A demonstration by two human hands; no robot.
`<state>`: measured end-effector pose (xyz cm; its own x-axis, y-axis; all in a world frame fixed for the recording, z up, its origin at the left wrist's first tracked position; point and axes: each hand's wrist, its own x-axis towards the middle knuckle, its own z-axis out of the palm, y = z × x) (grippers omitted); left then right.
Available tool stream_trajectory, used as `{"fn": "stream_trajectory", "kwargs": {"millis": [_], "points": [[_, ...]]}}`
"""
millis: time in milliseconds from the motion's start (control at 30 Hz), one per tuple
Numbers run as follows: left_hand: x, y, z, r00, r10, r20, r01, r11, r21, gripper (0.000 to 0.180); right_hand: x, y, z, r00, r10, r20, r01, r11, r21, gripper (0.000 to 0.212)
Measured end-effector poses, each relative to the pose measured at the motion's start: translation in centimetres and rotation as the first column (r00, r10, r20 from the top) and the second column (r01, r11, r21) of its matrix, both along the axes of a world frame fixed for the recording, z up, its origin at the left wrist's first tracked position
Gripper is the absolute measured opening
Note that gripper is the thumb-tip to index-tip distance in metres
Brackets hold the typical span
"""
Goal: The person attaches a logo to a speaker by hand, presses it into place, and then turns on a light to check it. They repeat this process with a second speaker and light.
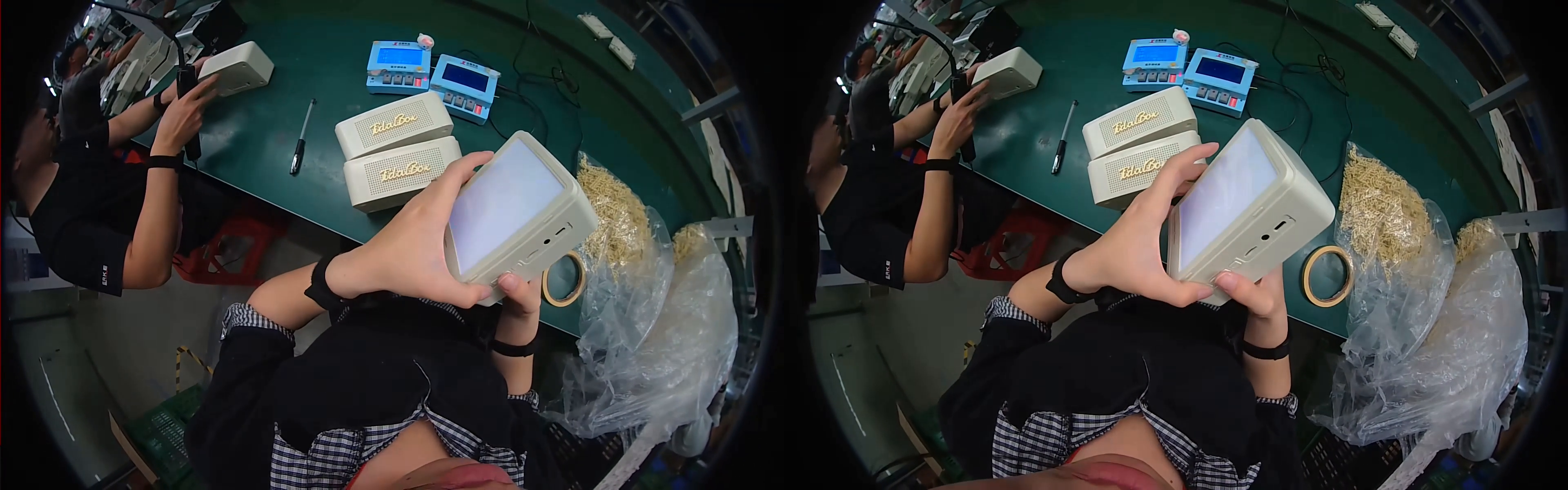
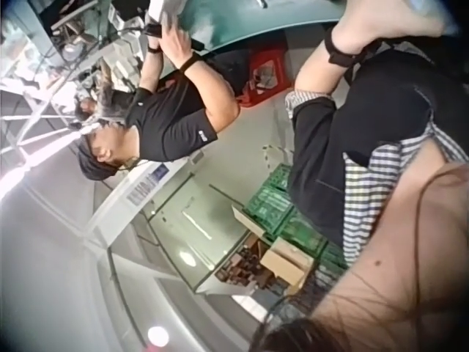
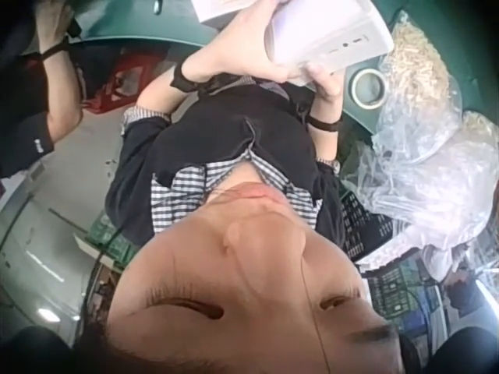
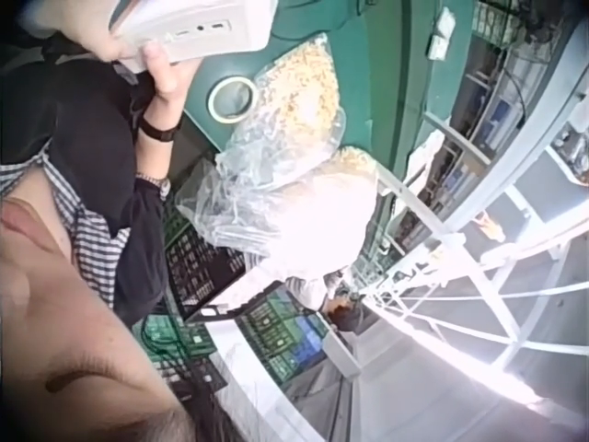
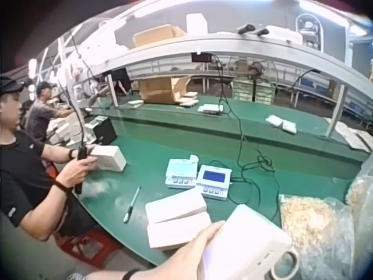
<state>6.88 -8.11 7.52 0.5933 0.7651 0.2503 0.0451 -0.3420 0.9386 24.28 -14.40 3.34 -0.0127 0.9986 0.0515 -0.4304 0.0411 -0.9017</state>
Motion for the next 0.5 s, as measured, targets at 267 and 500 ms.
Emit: {"fn": "stream_trajectory", "kwargs": {"millis": [267, 500], "points": [[0.1, 0.1, -0.3, 1.000, -0.009, -0.002, 0.009, 0.999, 0.036, 0.119, 0.8, -0.9, -1.2, 0.999, 0.030, 0.020, -0.029, 0.999, -0.022, 0.082], [-0.3, 0.1, 0.3, 1.000, -0.019, -0.023, 0.019, 1.000, -0.001, 0.126, 1.0, -1.1, -2.8, 0.997, 0.038, 0.070, -0.037, 0.999, -0.023, 0.079]]}}
